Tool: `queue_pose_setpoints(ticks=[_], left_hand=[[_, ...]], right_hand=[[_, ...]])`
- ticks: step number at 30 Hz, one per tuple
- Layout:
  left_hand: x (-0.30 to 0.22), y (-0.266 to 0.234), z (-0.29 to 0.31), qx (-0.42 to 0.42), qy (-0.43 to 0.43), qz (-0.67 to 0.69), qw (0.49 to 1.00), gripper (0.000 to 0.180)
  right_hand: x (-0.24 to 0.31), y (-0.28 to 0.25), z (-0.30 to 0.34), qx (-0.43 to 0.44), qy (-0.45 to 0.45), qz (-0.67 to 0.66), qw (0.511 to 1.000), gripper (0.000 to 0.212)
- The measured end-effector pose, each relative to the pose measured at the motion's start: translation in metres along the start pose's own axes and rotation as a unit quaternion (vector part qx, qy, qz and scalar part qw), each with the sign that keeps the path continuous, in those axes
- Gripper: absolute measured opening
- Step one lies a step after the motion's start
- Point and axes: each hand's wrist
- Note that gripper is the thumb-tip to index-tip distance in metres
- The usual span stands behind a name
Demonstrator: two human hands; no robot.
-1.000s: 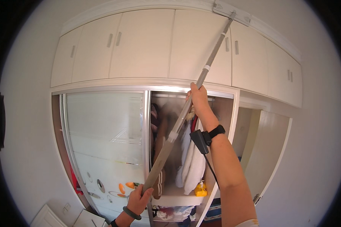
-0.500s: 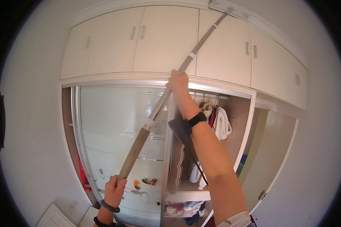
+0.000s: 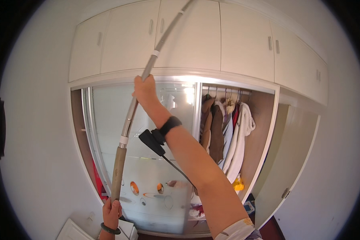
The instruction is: The person wipes the top exterior and interior frame of a white closet using a long-handled cleaning tool.
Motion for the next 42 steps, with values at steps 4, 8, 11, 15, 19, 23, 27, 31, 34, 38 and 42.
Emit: queue_pose_setpoints(ticks=[4, 8, 11, 15, 19, 23, 27, 31, 34, 38, 42], left_hand=[[0.005, -0.007, 0.001, -0.006, 0.01, -0.044, 0.999, 0.023], [0.021, -0.007, -0.005, 0.024, 0.02, -0.132, 0.991, 0.021], [0.025, 0.002, -0.004, 0.034, 0.003, -0.143, 0.989, 0.019], [0.028, 0.013, 0.0, 0.051, -0.001, -0.162, 0.985, 0.018], [0.026, 0.022, 0.008, 0.05, -0.016, -0.163, 0.985, 0.02], [0.032, 0.03, 0.018, 0.051, -0.016, -0.174, 0.983, 0.024], [0.02, 0.045, 0.023, 0.047, 0.006, -0.204, 0.978, 0.025], [0.036, 0.081, 0.028, 0.064, -0.008, -0.203, 0.977, 0.026], [0.046, 0.112, 0.04, 0.066, -0.043, -0.183, 0.98, 0.028], [0.04, 0.142, 0.041, 0.081, -0.032, -0.205, 0.975, 0.031], [0.045, 0.154, 0.03, 0.111, -0.011, -0.21, 0.971, 0.032]], right_hand=[[0.0, -0.001, 0.007, 0.065, -0.012, 0.012, 0.998, 0.021], [-0.007, -0.016, 0.01, 0.041, -0.02, 0.024, 0.999, 0.028], [-0.009, -0.024, 0.011, 0.043, -0.022, 0.021, 0.999, 0.028], [-0.011, -0.035, 0.011, 0.044, -0.017, 0.04, 0.998, 0.028], [-0.003, -0.038, 0.015, 0.057, -0.011, 0.043, 0.997, 0.025], [0.011, -0.045, 0.024, 0.064, 0.007, 0.052, 0.997, 0.022], [0.018, -0.06, 0.029, 0.052, 0.007, 0.067, 0.996, 0.02], [-0.016, -0.103, 0.005, 0.105, -0.001, -0.065, 0.992, 0.02], [-0.017, -0.127, 0.011, 0.107, -0.016, 0.023, 0.994, 0.02], [-0.02, -0.164, 0.018, 0.054, 0.011, -0.032, 0.998, 0.015], [-0.007, -0.191, 0.015, 0.016, -0.011, 0.032, 0.999, 0.013]])
Point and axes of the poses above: each hand's wrist, its own z-axis away from the middle knuckle, its own y-axis out of the palm, x = y × z, and after that the axes turned 11 degrees about z, right-handed
